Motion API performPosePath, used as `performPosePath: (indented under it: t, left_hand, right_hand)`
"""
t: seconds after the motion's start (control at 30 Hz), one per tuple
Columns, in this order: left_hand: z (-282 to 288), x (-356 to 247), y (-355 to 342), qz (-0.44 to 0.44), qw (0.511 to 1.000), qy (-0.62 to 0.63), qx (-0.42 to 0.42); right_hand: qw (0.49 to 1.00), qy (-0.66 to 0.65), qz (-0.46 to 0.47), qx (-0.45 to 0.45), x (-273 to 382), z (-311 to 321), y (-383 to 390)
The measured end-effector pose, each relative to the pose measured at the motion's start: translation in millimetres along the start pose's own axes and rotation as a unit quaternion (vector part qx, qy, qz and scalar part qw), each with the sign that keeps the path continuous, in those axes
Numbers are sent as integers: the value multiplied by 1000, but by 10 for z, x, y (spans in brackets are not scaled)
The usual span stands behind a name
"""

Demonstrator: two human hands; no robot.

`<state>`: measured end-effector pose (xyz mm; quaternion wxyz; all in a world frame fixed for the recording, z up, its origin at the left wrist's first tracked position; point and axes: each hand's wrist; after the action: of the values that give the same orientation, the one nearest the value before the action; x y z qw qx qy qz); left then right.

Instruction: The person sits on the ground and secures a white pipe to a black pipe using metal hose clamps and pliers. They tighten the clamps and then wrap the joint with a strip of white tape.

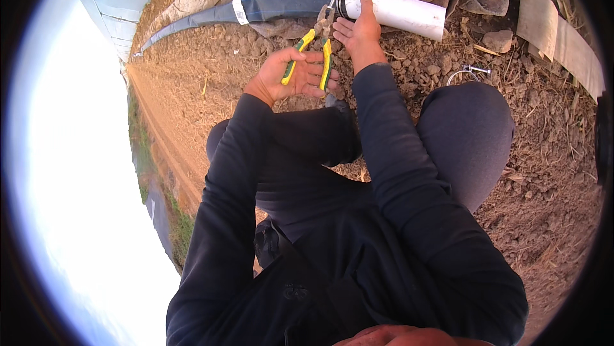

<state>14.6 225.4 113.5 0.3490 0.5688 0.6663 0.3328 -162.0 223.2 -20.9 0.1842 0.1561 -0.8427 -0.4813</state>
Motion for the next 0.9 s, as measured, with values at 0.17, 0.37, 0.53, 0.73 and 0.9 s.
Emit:
performPosePath:
  t: [0.17,0.37,0.53,0.73,0.9]
  left_hand:
    - [-9,0,3,-11,1000,-21,-13]
    - [-38,16,12,-11,999,-32,-19]
    - [-37,-5,0,-14,999,-40,-19]
    - [-32,1,-10,-14,998,-52,-21]
    - [-31,8,13,-23,998,-48,-31]
  right_hand:
    - [1000,0,5,2,-4,2,-2]
    - [1000,-1,6,-7,-5,-11,5]
    - [1000,2,6,-9,3,-1,17]
    - [1000,15,8,24,10,22,40]
    - [1000,6,10,3,7,-1,31]
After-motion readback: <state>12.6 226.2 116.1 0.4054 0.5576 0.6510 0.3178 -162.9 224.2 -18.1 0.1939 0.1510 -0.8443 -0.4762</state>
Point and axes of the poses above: each hand's wrist, its own y-axis away from the middle knuckle, its own z-axis out of the back of the hand, x = y × z, and after that the axes turned 15 degrees about y, right-handed
